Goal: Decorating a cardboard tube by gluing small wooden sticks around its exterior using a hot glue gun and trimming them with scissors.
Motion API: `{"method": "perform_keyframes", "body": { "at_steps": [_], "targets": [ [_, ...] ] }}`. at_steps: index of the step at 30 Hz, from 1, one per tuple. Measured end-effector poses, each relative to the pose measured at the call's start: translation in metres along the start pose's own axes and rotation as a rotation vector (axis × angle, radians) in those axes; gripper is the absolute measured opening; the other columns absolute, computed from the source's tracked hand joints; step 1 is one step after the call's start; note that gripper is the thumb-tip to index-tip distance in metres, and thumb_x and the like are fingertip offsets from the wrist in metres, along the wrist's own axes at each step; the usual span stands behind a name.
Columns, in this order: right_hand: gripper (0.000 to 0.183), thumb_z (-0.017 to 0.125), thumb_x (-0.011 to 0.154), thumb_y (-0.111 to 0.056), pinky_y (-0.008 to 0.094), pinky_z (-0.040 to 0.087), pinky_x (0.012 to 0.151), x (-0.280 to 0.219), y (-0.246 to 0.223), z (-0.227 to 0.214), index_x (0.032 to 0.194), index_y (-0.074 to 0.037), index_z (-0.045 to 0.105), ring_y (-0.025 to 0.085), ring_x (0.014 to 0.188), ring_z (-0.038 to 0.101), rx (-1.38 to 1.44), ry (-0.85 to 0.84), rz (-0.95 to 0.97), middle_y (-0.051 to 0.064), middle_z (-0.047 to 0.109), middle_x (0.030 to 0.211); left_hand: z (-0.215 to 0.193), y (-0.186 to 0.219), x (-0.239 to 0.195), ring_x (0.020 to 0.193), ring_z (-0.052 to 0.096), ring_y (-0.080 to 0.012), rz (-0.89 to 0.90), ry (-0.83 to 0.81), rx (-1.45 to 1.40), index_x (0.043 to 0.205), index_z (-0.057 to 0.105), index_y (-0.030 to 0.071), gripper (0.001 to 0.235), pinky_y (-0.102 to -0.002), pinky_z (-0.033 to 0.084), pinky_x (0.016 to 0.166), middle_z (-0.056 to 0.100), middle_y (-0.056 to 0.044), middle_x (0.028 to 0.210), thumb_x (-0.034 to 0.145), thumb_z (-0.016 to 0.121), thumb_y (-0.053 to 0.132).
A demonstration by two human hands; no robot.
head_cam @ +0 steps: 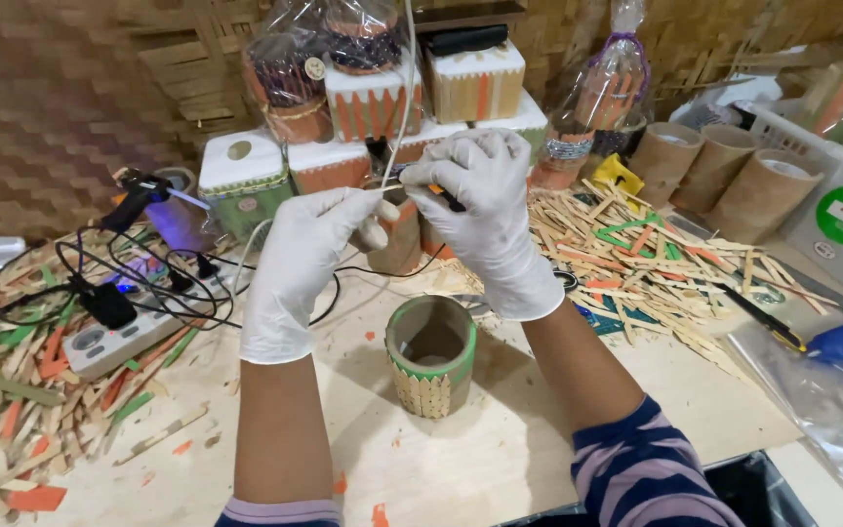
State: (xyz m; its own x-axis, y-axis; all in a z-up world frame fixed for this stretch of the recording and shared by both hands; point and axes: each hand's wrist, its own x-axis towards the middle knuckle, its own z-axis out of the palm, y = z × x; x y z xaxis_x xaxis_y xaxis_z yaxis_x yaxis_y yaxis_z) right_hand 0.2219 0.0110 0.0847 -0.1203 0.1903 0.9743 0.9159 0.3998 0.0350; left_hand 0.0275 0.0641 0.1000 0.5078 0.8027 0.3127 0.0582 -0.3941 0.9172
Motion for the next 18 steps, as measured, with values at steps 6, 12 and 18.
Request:
{"method": "perform_keyframes", "body": {
  "at_steps": [6,12,18],
  "targets": [
    [0.011,0.070,0.103,-0.031,0.041,0.036,0.089,-0.001,0.017,-0.001,0.095,-0.025,0.074,0.020,0.095,0.062,-0.122,0.087,-0.170,-0.005,0.066,0.097,0.001,0.009,0.003,0.068,0.071,-0.0128,-0.173,-0.034,-0.016,0.094,0.080,0.014,0.044,-0.021,0.041,0.072,0.078,-0.006,0.074,0.102,0.053,0.047],
    [0.005,0.072,0.102,-0.024,0.041,0.044,0.080,-0.009,0.037,0.006,0.099,-0.022,0.075,0.025,0.088,0.065,-0.031,0.082,-0.275,-0.001,0.066,0.096,0.007,-0.019,0.022,0.063,0.070,-0.0114,-0.203,0.048,-0.012,0.083,0.078,0.016,0.020,-0.019,0.038,0.066,0.077,-0.005,0.070,0.093,0.071,0.031],
    [0.026,0.069,0.108,-0.030,0.039,0.039,0.096,-0.015,0.051,-0.009,0.129,-0.014,0.069,0.024,0.101,0.058,0.158,-0.047,0.187,0.007,0.063,0.105,0.005,-0.033,0.032,0.063,0.068,-0.0097,-0.177,0.151,-0.061,0.084,0.079,0.014,0.012,-0.019,0.050,0.069,0.075,-0.005,0.070,0.090,0.072,0.023]
  ]
}}
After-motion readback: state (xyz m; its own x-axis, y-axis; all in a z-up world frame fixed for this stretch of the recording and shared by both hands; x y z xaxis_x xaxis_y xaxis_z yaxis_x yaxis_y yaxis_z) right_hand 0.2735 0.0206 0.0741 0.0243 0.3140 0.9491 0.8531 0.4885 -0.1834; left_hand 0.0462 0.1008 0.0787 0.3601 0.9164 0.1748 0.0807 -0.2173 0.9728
